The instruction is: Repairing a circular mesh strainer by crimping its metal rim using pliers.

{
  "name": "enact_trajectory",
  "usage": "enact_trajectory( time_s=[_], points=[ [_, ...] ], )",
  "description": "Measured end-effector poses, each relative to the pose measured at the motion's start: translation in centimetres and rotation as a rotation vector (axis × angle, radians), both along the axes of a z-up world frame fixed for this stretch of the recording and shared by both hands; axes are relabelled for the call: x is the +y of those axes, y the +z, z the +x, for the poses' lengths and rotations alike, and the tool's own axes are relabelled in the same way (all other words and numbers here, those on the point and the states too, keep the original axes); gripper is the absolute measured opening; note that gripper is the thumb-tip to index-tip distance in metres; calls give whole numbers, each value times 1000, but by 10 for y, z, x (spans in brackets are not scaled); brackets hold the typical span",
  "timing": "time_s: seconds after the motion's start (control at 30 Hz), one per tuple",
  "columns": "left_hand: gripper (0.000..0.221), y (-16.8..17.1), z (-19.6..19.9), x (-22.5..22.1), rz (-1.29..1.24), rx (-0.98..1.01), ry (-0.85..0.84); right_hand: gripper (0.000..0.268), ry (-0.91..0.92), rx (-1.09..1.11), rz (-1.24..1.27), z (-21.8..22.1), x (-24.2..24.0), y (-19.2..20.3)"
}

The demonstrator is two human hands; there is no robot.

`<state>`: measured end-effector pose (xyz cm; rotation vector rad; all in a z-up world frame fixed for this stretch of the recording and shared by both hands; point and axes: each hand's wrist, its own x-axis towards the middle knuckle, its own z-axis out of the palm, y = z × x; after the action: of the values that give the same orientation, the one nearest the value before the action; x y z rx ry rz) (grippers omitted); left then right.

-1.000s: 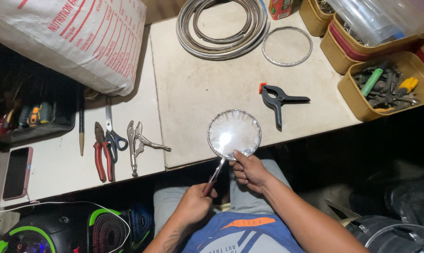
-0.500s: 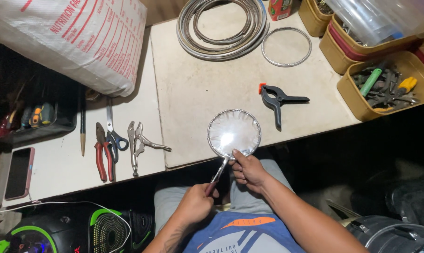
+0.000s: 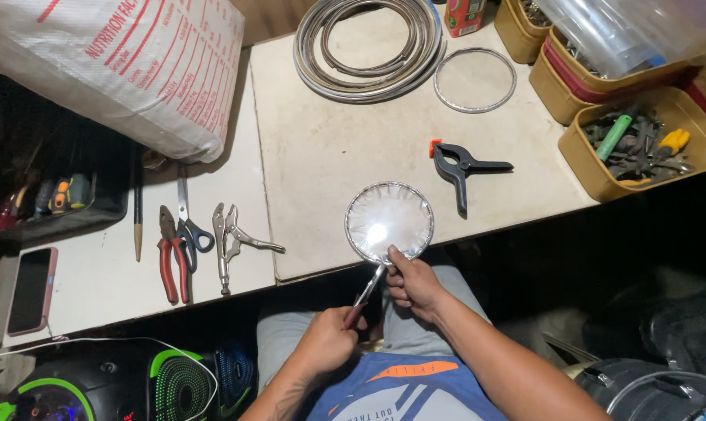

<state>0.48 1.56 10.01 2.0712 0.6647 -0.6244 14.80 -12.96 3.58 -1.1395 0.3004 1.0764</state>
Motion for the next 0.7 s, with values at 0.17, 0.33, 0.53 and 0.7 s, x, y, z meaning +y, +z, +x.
enact_trajectory(
  time_s=[0.17, 0.33, 0.53, 0.7],
  points=[
    [31, -1, 3, -3, -4, -5, 16, 52, 19, -3, 2, 0, -1, 2],
    [10, -23, -2, -4, -20, -90, 31, 54, 34, 6, -10, 1, 0, -3],
    [28, -23, -1, -2, 30, -128, 2, 52, 42, 7, -39, 2, -3, 4],
    [35, 11, -3, 2, -67, 37, 6, 47, -25, -72, -40, 6, -14, 3]
  ],
)
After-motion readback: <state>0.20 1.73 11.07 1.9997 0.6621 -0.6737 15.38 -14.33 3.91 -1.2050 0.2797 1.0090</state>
